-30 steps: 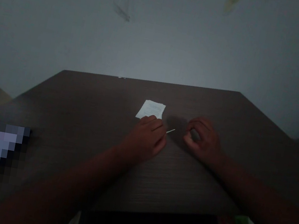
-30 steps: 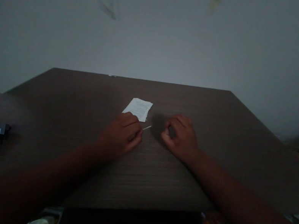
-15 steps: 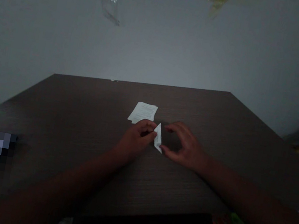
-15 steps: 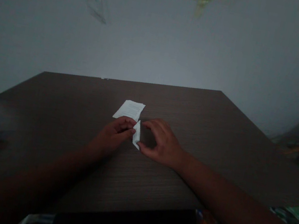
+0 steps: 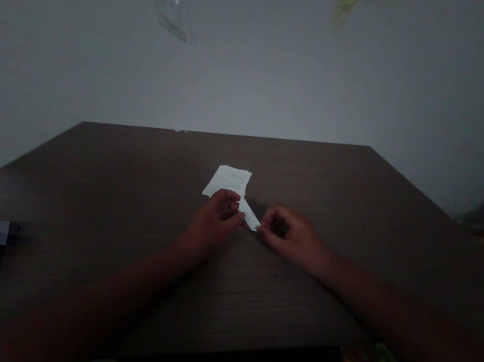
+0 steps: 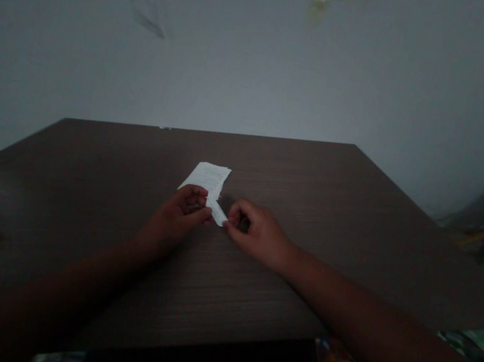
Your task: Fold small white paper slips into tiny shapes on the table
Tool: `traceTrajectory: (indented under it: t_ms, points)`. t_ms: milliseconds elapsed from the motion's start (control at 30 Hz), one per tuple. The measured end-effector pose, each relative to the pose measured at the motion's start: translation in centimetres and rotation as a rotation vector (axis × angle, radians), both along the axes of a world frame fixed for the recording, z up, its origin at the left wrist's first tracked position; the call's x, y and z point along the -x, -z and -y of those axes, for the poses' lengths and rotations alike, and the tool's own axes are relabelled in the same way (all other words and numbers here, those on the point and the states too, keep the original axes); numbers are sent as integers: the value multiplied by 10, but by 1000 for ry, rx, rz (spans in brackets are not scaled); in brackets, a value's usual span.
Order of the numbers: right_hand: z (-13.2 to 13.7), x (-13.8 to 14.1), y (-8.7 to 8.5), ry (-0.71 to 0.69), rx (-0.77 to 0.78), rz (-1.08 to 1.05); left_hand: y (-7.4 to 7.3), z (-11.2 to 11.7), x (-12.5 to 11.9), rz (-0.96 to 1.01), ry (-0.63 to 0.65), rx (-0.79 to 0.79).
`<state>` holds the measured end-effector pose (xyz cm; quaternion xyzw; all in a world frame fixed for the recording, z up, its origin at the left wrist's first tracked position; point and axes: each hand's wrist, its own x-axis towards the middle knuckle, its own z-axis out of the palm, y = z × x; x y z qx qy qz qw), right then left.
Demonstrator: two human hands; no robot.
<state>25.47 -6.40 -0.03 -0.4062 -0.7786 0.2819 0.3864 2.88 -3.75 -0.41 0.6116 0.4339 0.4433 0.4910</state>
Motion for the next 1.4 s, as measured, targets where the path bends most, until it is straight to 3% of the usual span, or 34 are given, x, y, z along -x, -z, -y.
traceTrajectory:
  t_ms: [167, 300, 667, 800, 900, 1067, 1233, 1400]
  points:
    - [-4, -1, 8, 49, 69, -98, -1, 2, 1, 17, 19, 27]
    - [-9, -3, 10, 98, 48, -135, -1, 3, 4, -199, 48, -18]
    - [-34, -15, 23, 241, 82, -181, -8, -13, 22, -570, -52, -409]
    - [-43, -20, 29, 302, 93, -207, -4, -25, 31, -638, -51, -498]
    - [-48, -21, 35, 367, 64, -174, 2, -34, 36, -797, -27, -548]
    - [-50, -20, 39, 389, 21, -179, 6, -42, 39, -1134, -12, -438]
    - [-45, -21, 34, 333, -51, -44, -6, -42, 42, -1230, -14, -372]
    - [-37, -22, 29, 292, -155, 204, -13, -48, 49, -1261, 22, -405]
